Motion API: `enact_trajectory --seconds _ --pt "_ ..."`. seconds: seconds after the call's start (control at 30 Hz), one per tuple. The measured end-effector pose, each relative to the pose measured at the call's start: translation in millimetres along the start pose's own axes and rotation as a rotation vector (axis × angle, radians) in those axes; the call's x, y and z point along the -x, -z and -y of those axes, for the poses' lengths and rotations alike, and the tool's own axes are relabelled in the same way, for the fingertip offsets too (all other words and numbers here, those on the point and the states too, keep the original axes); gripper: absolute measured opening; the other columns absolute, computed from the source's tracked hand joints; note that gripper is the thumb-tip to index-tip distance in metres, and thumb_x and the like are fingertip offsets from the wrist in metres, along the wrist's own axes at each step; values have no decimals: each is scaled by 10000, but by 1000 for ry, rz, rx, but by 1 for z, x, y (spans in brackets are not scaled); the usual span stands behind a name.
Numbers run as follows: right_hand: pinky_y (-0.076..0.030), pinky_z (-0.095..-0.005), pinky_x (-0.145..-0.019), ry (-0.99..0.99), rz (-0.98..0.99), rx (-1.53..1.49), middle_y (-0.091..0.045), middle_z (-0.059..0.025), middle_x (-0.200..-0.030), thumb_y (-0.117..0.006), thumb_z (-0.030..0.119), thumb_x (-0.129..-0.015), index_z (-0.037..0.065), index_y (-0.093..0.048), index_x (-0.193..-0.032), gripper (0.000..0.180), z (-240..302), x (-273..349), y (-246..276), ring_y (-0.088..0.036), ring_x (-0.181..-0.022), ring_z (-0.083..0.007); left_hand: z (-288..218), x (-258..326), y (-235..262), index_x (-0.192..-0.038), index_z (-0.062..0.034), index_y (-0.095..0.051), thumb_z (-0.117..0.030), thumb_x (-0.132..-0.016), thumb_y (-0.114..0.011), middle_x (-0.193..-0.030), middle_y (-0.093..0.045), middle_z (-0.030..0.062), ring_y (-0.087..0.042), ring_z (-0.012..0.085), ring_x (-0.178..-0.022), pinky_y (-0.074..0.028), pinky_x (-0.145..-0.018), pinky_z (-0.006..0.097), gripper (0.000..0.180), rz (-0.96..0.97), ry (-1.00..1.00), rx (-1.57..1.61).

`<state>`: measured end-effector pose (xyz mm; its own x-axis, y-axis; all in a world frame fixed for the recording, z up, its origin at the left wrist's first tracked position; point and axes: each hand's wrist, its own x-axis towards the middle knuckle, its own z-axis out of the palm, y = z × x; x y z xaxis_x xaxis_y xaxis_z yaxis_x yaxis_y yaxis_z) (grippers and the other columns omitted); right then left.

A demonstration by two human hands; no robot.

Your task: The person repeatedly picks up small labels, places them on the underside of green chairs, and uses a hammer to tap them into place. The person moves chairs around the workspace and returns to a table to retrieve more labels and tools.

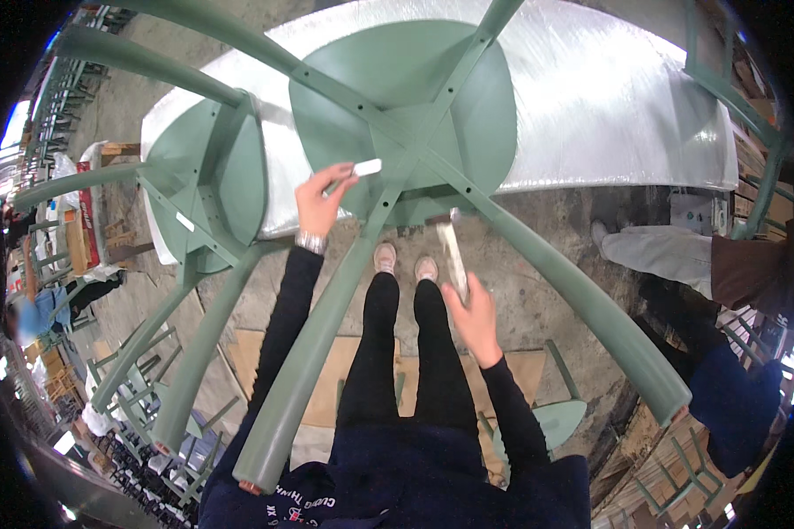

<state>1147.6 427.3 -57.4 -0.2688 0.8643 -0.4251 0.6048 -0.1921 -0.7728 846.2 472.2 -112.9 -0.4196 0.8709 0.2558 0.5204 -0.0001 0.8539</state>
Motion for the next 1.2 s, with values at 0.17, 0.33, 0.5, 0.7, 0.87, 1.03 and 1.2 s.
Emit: enact_trajectory --seconds 0.17,0.33,0.5,0.7,0.87,1.03,1.2 --pt "-421 -440 -549 -34 -20 -52 -592 -220 -699 -576 224 -919 -1 -522 -961 235 30 -51 1 -584 -656 -417 12 -57 -45 -822 -53 -672 -63 -751 -713 -940 -709 61 -668 238 -880 -529 -761 328 83 200 -280 15" --pt "-436 -432 -545 238 -213 197 -596 -206 -682 -577 233 -922 22 -535 -1023 238 21 -80 1 -591 -625 -403 24 -85 -66 -775 -66 -656 -60 -768 -690 -915 -709 38 -663 214 -873 -535 -730 323 35 339 -374 18" --pt "-450 -423 -557 224 -205 220 -616 -201 -704 -577 238 -926 24 -539 -1058 255 9 -86 3 -613 -646 -385 36 -97 -62 -736 -84 -643 -100 -769 -686 -897 -710 1 -660 183 -831 -527 -696 310 56 429 -409 -36" --pt "-449 -420 -537 286 -210 251 -607 -197 -672 -571 236 -931 25 -542 -1056 247 1 -90 -1 -611 -605 -371 37 -100 -61 -751 -87 -644 -140 -776 -696 -926 -710 4 -658 187 -894 -522 -728 312 79 513 -455 -134" --pt "-444 -405 -513 363 -269 232 -603 -180 -652 -575 235 -927 34 -545 -1053 239 6 -96 -8 -607 -583 -359 34 -100 -59 -777 -89 -659 -151 -779 -705 -936 -712 14 -663 188 -902 -526 -722 301 77 523 -480 -174" --pt "-446 -388 -508 335 -177 528 -579 -167 -620 -593 204 -912 26 -545 -1015 211 1 -112 -13 -600 -558 -345 37 -100 -63 -798 -90 -665 -152 -783 -701 -971 -706 14 -664 190 -871 -534 -703 300 74 520 -492 -153" --pt "-440 -401 -503 516 -388 116 -568 -175 -628 -618 184 -889 18 -533 -960 199 -2 -92 -11 -595 -563 -349 39 -102 -60 -813 -86 -668 -148 -786 -698 -983 -704 15 -662 189 -860 -538 -705 299 75 525 -502 -164"
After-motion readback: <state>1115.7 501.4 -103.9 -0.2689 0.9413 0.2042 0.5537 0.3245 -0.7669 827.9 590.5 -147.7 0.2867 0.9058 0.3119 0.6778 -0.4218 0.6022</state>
